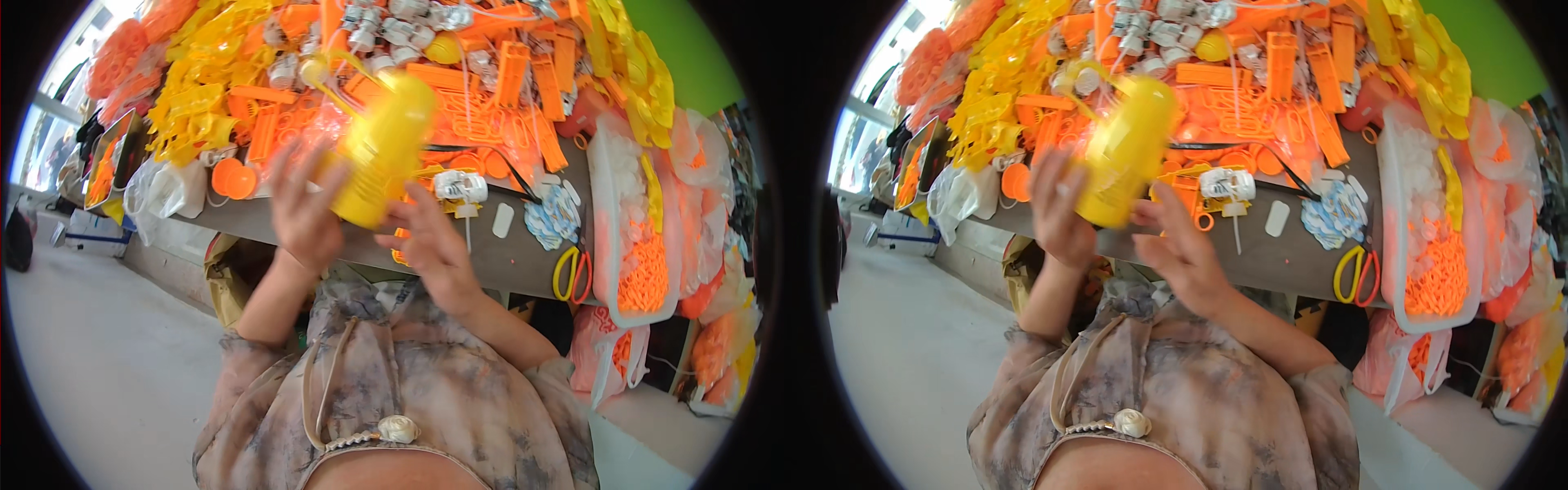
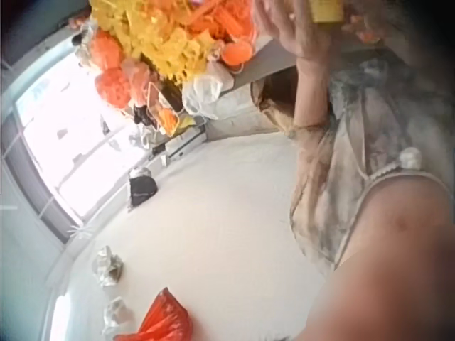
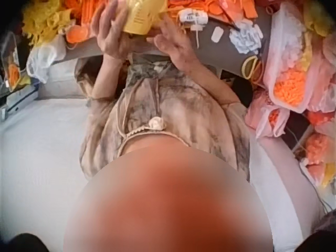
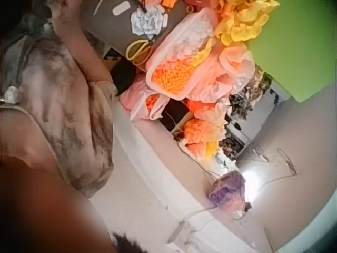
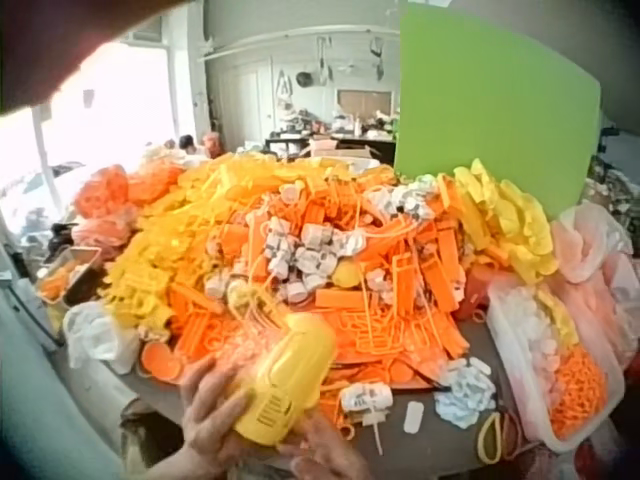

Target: Assembling toy bubble guns and applying decorative stickers to them.

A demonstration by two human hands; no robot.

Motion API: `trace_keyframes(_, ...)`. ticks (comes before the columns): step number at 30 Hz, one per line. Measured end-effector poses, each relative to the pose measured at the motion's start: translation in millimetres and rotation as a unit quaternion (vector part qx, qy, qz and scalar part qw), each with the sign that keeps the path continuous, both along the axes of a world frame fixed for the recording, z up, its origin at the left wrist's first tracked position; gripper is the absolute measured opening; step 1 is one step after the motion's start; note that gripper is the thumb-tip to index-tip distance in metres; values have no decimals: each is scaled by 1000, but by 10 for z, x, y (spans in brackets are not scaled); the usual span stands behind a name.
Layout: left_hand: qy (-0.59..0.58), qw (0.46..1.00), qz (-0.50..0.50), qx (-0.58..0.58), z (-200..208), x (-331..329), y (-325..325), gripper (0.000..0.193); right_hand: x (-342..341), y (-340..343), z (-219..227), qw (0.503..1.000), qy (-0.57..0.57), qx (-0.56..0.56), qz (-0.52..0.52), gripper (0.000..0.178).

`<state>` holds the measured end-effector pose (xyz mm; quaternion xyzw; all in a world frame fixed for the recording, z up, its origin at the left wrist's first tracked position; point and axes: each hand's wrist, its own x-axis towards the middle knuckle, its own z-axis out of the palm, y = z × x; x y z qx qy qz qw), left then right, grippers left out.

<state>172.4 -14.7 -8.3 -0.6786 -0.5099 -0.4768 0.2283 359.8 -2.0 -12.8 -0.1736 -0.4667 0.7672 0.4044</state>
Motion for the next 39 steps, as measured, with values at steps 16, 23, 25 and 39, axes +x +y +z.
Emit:
trace_keyframes(16,81,835,-349,-417,403,282,-166,59,732,504,113,941,-95,-127,299,59)
trace_keyframes(23,-180,885,-203,-377,107,290,211,62,946,598,-228,983,-152,-79,-61,40)
trace_keyframes(25,-149,903,-199,-351,49,350,342,62,934,565,-370,956,-205,-29,-206,32)
trace_keyframes(39,-65,918,-175,-351,-246,463,505,64,843,453,-546,940,-253,-39,-225,35)
